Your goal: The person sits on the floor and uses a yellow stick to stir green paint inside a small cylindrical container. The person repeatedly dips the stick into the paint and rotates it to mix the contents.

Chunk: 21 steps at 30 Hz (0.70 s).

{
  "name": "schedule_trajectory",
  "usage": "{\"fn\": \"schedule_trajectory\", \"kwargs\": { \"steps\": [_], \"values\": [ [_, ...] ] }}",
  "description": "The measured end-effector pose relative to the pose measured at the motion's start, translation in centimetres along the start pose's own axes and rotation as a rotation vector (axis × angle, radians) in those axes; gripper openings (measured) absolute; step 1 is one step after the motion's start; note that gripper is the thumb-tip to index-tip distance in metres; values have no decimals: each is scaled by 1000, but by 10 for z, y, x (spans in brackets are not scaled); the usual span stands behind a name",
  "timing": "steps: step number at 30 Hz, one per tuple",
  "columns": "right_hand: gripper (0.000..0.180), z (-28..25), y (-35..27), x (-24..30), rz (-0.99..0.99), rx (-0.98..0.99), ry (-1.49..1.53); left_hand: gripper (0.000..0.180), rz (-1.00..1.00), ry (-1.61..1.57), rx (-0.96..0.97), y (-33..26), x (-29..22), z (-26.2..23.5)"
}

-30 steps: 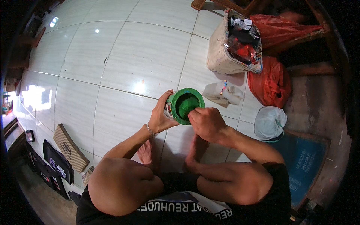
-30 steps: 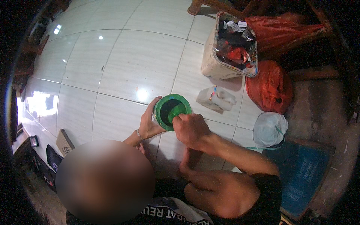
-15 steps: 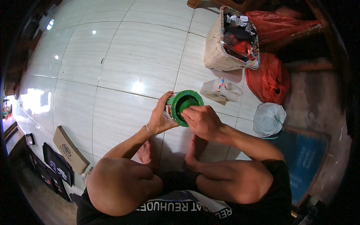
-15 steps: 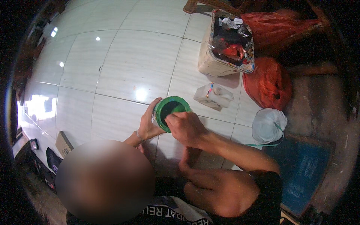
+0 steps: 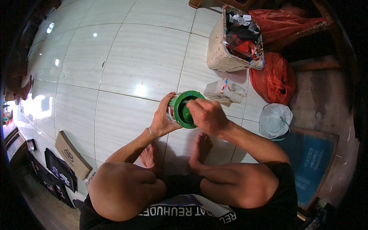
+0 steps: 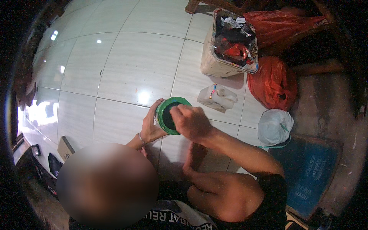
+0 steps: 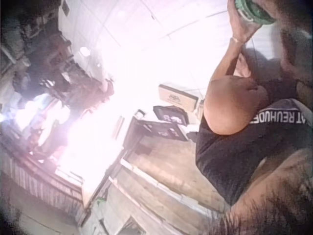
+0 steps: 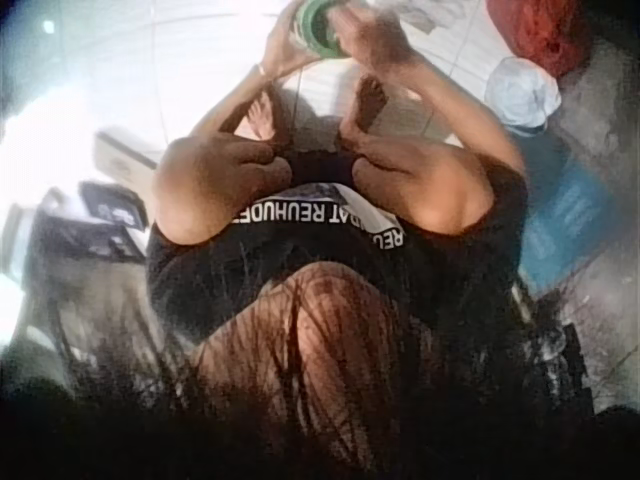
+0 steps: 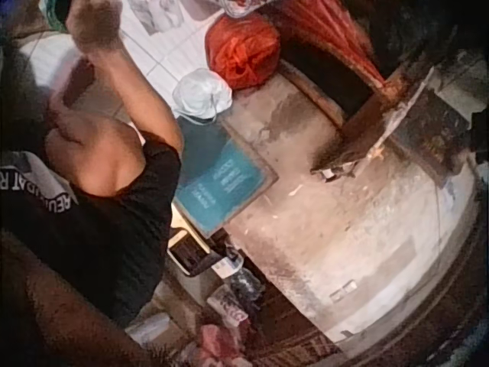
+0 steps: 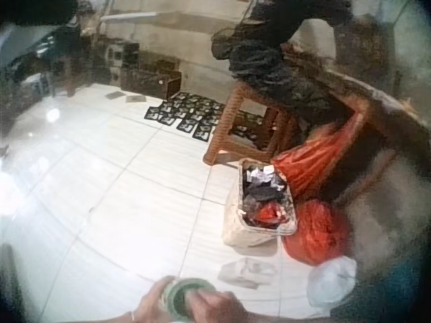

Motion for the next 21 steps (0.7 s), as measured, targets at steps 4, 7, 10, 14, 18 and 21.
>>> {"fn": "schedule_trajectory", "kwargs": {
  "steps": [4, 7, 10, 14, 18, 21],
  "values": [
    [5, 5, -18, -3, 28, 104, -39, 111, 21, -2, -15, 1, -1, -2],
    [5, 9, -19, 1, 44, 70, 113, 112, -15, -27, -10, 3, 1, 1],
    [5, 5, -7, -2, 28, -14, 130, 113, 2, -1, -17, 0, 0, 0],
    [6, 3, -5, -4, -7, 74, -53, 112, 26, 11, -28, 0, 0, -5],
    [6, 3, -12, 7, -8, 65, 134, 112, 28, 7, -46, 6, 0, -4],
    [6, -1, -2, 3, 5, -31, 122, 112, -1, -18, -19, 4, 0, -3]
  ]
}}
Point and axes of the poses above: each hand's wrist, its own y-axis towards the middle knuckle, its own z-axis out of the palm, x = y × z, the point moved 8 cm from there along y, towards the middle knuckle, and after that the axes turned 6 degrees about -z, right-handed, at the moved point
